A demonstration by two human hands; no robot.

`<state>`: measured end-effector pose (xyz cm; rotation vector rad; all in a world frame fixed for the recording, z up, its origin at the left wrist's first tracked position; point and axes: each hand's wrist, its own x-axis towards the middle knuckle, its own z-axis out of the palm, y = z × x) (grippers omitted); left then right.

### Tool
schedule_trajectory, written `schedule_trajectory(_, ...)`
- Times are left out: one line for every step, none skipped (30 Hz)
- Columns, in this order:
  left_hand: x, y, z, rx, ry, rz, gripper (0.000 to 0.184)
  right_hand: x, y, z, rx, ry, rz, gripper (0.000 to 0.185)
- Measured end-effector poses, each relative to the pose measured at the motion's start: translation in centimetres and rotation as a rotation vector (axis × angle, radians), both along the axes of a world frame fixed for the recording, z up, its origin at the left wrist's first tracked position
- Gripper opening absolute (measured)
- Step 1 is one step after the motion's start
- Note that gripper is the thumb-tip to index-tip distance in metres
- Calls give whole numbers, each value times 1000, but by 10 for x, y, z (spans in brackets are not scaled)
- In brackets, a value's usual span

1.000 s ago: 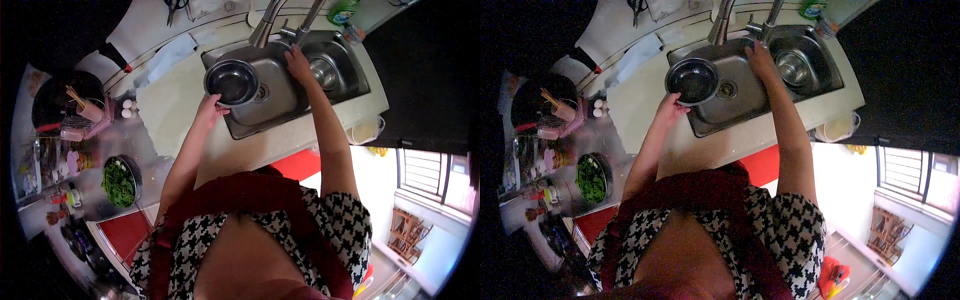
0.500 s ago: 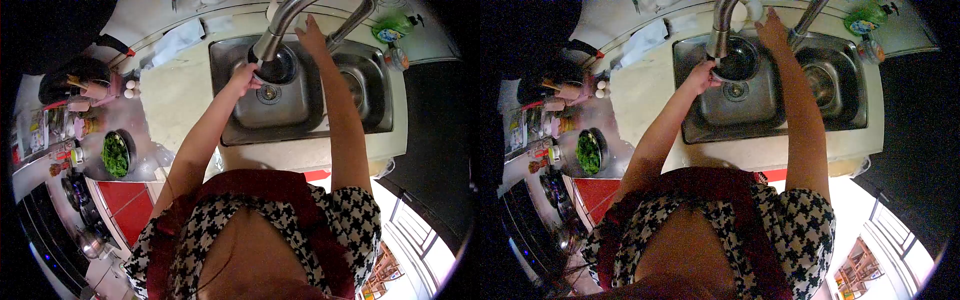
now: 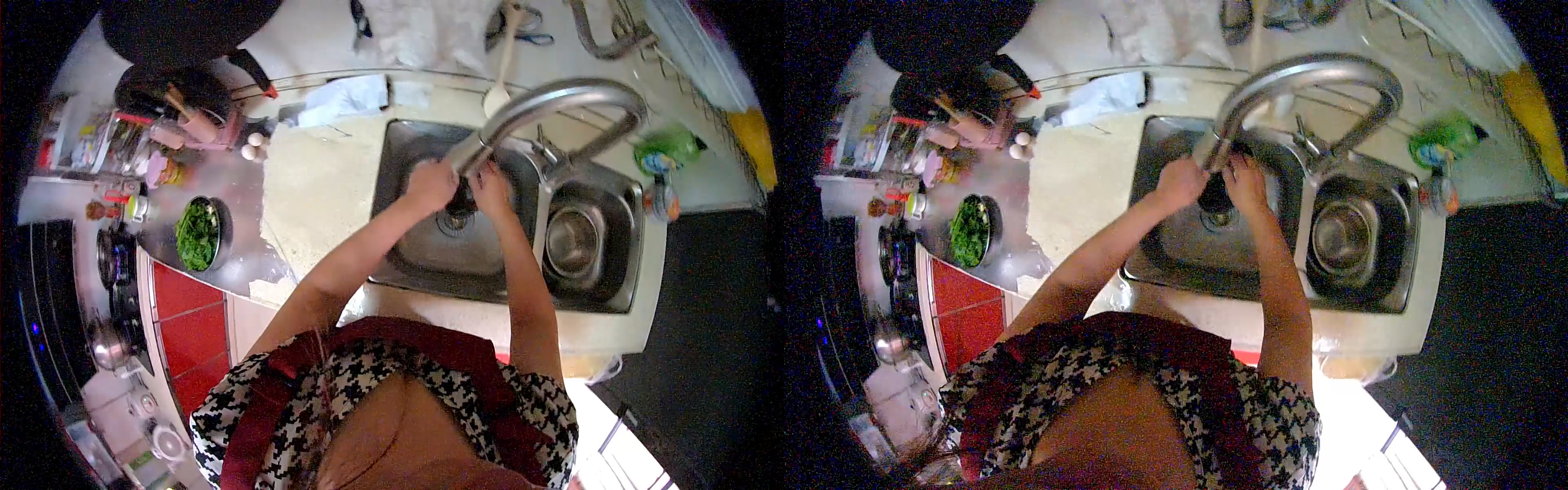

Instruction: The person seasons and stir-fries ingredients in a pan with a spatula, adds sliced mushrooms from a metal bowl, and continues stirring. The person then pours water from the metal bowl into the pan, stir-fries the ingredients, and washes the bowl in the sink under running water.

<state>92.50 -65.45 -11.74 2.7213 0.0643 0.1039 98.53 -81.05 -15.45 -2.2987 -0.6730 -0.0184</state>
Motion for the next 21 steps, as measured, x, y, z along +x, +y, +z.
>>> schedule_trajectory(-9, -3, 18, -42, -36, 50, 23, 4, 6, -2, -22, -72, 26, 28)
schedule_trajectory(-14, -4, 29, -88, -71, 92, 27, 5, 15, 8, 10, -81, -13, 28)
schedule_trajectory(-18, 0, 34, -146, -84, 97, 33, 2, 22, 17, 36, -86, -58, 28)
schedule_trajectory(-23, 5, 36, -207, -94, 96, 43, 0, 29, 23, 58, -89, -109, 28)
schedule_trajectory(-27, 8, 38, -272, -102, 93, 55, -1, 38, 15, 164, -215, -204, 31)
schedule_trajectory(-30, 5, 36, -366, -109, 102, 55, -3, 48, 8, 278, -178, -278, 32)
schedule_trajectory(-32, 2, 32, -461, -112, 109, 56, -8, 59, 5, 392, -140, -354, 33)
schedule_trajectory(-33, 0, 26, -553, -115, 114, 56, -13, 69, 4, 509, -100, -432, 35)
schedule_trajectory(-31, -5, 6, -568, -339, 81, 55, -18, 78, 4, 540, 80, -525, 38)
schedule_trajectory(-30, -5, 4, -728, -287, 139, 54, -18, 81, -2, 475, 265, -479, 36)
schedule_trajectory(-30, -5, 2, -885, -229, 197, 52, -24, 80, -10, 549, 343, -298, 30)
schedule_trajectory(-31, -4, -1, -1040, -163, 258, 51, -31, 79, -17, 620, 422, -116, 25)
schedule_trajectory(-29, 0, -11, -1192, -85, 266, 49, -31, 68, -7, 481, 562, -44, 21)
schedule_trajectory(-27, 6, -21, -1342, 4, 281, 46, -32, 58, 3, 324, 685, 41, 19)
schedule_trajectory(-27, 10, -21, -975, -113, 229, 47, -33, 41, 5, 186, 511, 161, 18)
schedule_trajectory(-24, 15, -20, -611, -213, 163, 47, -31, 24, 4, 48, 343, 282, 18)
schedule_trajectory(-13, 22, -26, -794, -70, 219, 49, -28, 12, 20, -186, 221, 328, 19)
schedule_trajectory(-12, 23, -30, -976, 76, 282, 51, -24, 0, 34, -422, 98, 382, 20)
schedule_trajectory(-15, 20, -1, -1035, 217, 297, 49, -14, -13, 32, -495, -109, 428, 19)
schedule_trajectory(-10, 21, 32, -1087, 346, 306, 48, -3, -20, 32, -561, -329, 472, 18)
schedule_trajectory(-3, 26, 34, -947, 480, 275, 46, 0, -20, 37, -485, -409, 466, 19)
